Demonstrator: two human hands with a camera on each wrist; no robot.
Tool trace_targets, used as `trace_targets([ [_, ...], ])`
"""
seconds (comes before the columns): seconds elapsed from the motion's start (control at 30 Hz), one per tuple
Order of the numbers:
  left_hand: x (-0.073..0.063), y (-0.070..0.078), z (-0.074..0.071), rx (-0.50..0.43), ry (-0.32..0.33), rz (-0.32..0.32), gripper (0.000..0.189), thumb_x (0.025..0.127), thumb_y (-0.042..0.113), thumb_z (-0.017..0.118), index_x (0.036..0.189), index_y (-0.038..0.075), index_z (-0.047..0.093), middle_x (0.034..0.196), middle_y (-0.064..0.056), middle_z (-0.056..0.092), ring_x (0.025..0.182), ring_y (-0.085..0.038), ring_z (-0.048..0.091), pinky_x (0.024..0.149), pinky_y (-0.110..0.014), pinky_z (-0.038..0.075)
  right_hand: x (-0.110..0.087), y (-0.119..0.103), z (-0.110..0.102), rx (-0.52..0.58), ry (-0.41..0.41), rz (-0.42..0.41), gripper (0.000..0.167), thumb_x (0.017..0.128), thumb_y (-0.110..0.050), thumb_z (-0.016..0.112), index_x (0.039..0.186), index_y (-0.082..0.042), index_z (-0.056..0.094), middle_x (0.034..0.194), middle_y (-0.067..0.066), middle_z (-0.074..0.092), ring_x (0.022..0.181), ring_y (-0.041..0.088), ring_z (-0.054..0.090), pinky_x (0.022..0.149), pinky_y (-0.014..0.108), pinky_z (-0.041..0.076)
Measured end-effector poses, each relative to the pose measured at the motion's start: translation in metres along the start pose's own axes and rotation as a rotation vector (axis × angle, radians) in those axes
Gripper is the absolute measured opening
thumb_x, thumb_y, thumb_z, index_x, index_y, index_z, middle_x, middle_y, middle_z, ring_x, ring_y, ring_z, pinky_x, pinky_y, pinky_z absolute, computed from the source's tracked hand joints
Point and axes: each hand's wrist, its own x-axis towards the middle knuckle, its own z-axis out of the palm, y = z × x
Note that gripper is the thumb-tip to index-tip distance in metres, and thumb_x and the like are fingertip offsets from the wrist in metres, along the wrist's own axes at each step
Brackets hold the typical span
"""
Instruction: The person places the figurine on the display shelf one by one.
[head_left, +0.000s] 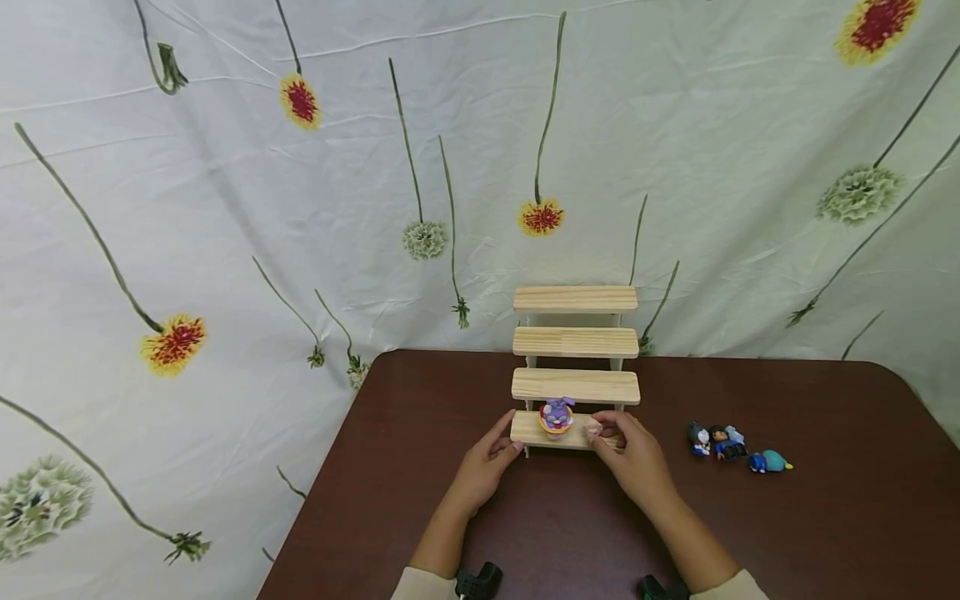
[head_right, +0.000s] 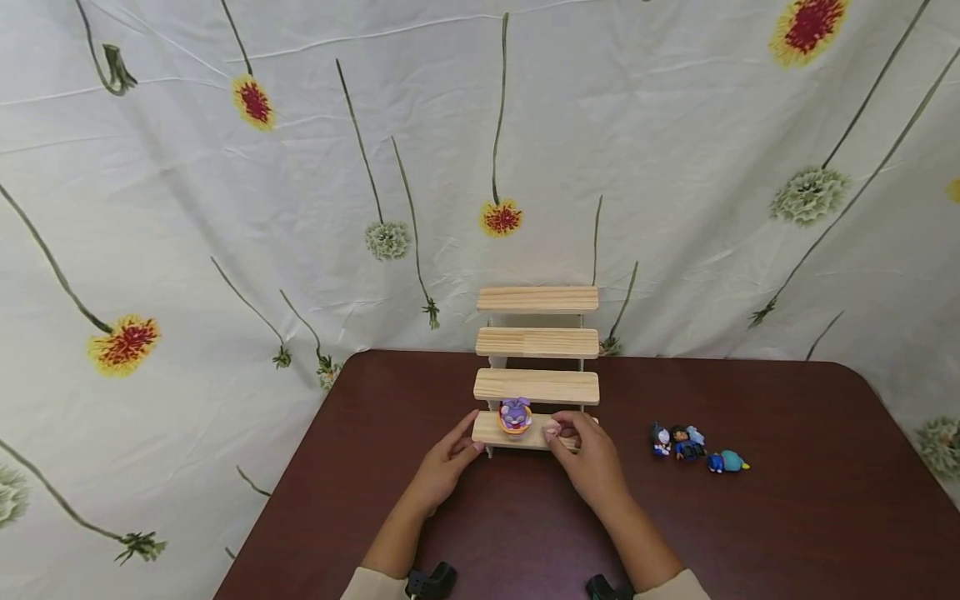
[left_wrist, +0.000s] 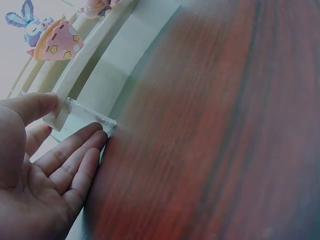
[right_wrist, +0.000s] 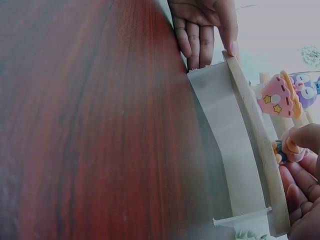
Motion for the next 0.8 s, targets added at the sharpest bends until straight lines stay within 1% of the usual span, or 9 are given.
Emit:
trace_targets([
  [0.4, 0.0, 0.0002, 0.0, 0.01, 0.002, -0.001, 0.062, 0.099, 0.044, 0.064, 0.155, 0.037, 0.04, 0.117, -0.005, 0.074, 0.115, -0.017, 0.066, 0.101, -0.044, 0.048, 0.0006, 0.0009, -0.0008, -0.017, -0.008, 0.001, 0.032, 0.091, -0.02, 0.078, 0.119, -0.009, 0.068, 0.104, 0.003, 0.069, 0.097, 0.017, 0.068, 0.08, 0.026, 0.052],
  [0.67, -0.0002, 0.0005, 0.0001, 0.003, 0.004, 0.001, 0.061, 0.099, 0.044, 0.064, 0.154, 0.039, 0.041, 0.118, -0.005, 0.074, 0.114, -0.016, 0.066, 0.102, -0.045, 0.048, 0.0003, -0.0003, -0.0015, -0.006, -0.016, 0.008, 0.033, 0.092, -0.022, 0.077, 0.121, -0.009, 0.068, 0.108, 0.002, 0.069, 0.099, 0.018, 0.067, 0.083, 0.029, 0.053],
  [0.8, -0.0002, 0.0, 0.0, 0.002, 0.003, 0.004, 0.062, 0.099, 0.044, 0.064, 0.155, 0.037, 0.04, 0.119, -0.006, 0.074, 0.115, -0.017, 0.067, 0.103, -0.047, 0.048, -0.0002, -0.0001, -0.0015, -0.006, -0.016, 0.01, 0.034, 0.092, -0.023, 0.076, 0.122, -0.008, 0.067, 0.109, 0.003, 0.069, 0.099, 0.018, 0.067, 0.083, 0.028, 0.053],
])
